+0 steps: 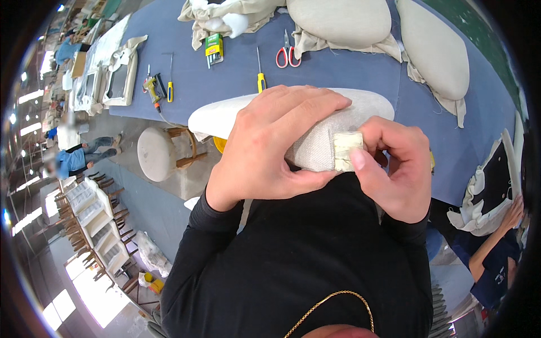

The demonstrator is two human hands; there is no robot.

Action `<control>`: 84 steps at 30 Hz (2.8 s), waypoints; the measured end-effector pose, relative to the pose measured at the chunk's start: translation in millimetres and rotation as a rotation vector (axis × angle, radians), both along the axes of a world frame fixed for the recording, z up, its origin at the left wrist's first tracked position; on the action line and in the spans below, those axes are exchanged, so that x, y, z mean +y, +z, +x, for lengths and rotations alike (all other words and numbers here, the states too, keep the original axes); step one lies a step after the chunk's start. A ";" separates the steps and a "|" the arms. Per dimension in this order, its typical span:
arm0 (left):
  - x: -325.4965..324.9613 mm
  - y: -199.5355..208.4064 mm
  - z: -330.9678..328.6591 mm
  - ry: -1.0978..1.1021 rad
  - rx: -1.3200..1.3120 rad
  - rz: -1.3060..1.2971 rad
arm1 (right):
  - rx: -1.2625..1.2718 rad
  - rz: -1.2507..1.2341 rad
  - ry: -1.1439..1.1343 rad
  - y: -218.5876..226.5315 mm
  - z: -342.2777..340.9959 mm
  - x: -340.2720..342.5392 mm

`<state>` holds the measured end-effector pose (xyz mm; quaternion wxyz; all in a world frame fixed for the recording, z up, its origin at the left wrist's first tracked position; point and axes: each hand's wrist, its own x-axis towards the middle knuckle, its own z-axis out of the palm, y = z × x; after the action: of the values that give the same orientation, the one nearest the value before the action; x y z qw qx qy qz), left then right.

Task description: The person staples fabric onto foam cushion pieces using a staple gun, then uses a screwdriver to pull and tuck fabric into seams and corners. They repeatedly adjust and smooth the fabric, occasionally cutting excess material with scissors, and continue this process across multiple cushion pieces on a workbench.

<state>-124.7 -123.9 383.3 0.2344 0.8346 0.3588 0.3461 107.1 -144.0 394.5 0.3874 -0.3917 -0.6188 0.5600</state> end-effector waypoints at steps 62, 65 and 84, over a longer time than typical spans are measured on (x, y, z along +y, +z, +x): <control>382.6 -311.3 70.1 0.382 -1.059 -1.469 | 0.194 0.264 -0.712 -211.1 123.0 8.0; 373.6 -294.2 95.4 0.306 -1.268 -1.516 | 0.204 0.250 -0.695 -193.7 111.7 21.5; 205.2 -33.5 -177.7 0.474 -1.574 -0.752 | -0.054 0.282 -0.700 -188.7 106.1 11.7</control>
<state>-302.4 81.3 349.8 0.5921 0.1288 0.3464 0.7161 213.2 -132.2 205.8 0.5892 -0.5368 -0.5284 0.2925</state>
